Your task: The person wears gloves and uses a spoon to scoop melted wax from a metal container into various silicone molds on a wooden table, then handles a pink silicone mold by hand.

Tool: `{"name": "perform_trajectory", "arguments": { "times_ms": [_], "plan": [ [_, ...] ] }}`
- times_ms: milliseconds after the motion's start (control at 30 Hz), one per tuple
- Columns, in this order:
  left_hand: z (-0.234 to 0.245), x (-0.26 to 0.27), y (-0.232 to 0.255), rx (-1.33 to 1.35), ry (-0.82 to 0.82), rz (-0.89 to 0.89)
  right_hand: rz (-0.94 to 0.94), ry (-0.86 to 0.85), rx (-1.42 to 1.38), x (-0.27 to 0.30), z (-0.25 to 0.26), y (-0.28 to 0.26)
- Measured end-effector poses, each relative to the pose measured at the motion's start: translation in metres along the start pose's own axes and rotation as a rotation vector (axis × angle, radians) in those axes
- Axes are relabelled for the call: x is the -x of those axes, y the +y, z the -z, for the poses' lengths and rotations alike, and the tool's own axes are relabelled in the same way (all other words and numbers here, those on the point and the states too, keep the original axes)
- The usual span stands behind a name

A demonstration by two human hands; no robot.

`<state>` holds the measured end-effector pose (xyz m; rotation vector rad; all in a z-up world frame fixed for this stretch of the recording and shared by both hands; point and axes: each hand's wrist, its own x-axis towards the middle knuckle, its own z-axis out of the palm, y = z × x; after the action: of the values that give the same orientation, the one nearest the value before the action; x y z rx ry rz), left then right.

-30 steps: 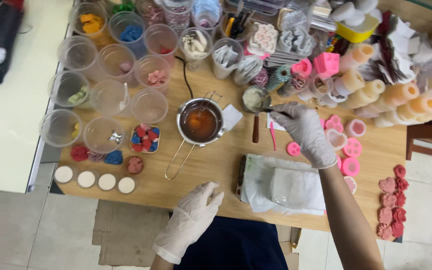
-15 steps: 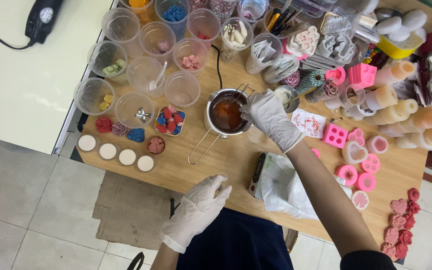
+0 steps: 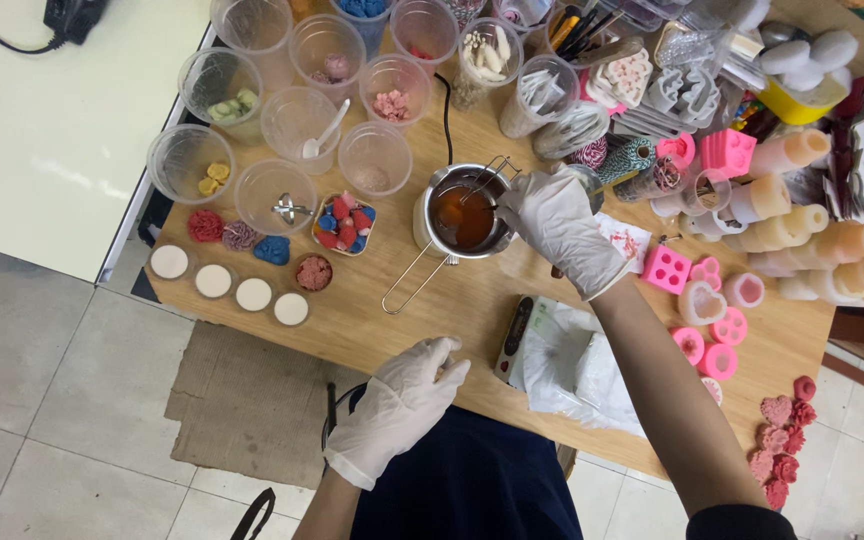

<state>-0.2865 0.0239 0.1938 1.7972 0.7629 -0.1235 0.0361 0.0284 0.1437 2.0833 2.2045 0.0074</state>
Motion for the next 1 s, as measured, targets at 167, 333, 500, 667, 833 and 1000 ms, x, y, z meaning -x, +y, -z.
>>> {"name": "perform_trajectory", "arguments": {
  "times_ms": [167, 333, 500, 667, 833, 1000],
  "plan": [
    [-0.002, 0.003, -0.003, -0.006, 0.006, -0.02, 0.047, -0.038, 0.118, -0.001, -0.028, 0.007],
    [0.0, 0.006, -0.005, -0.013, 0.036, -0.039, 0.033, 0.023, 0.101, -0.009, -0.041, 0.009],
    [0.001, 0.008, -0.001, 0.01, 0.025, -0.041, 0.021, -0.039, 0.106, -0.018, -0.022, -0.003],
    [0.004, 0.008, 0.003, -0.017, -0.03, 0.021, 0.025, -0.094, 0.079, -0.021, -0.013, -0.006],
    [0.001, 0.008, 0.0, -0.011, -0.033, 0.023, 0.007, -0.089, 0.074, -0.015, 0.005, -0.007],
    [-0.006, 0.009, -0.006, -0.014, 0.039, -0.082, 0.01, -0.108, 0.033, -0.013, 0.014, -0.005]
  ]
}}
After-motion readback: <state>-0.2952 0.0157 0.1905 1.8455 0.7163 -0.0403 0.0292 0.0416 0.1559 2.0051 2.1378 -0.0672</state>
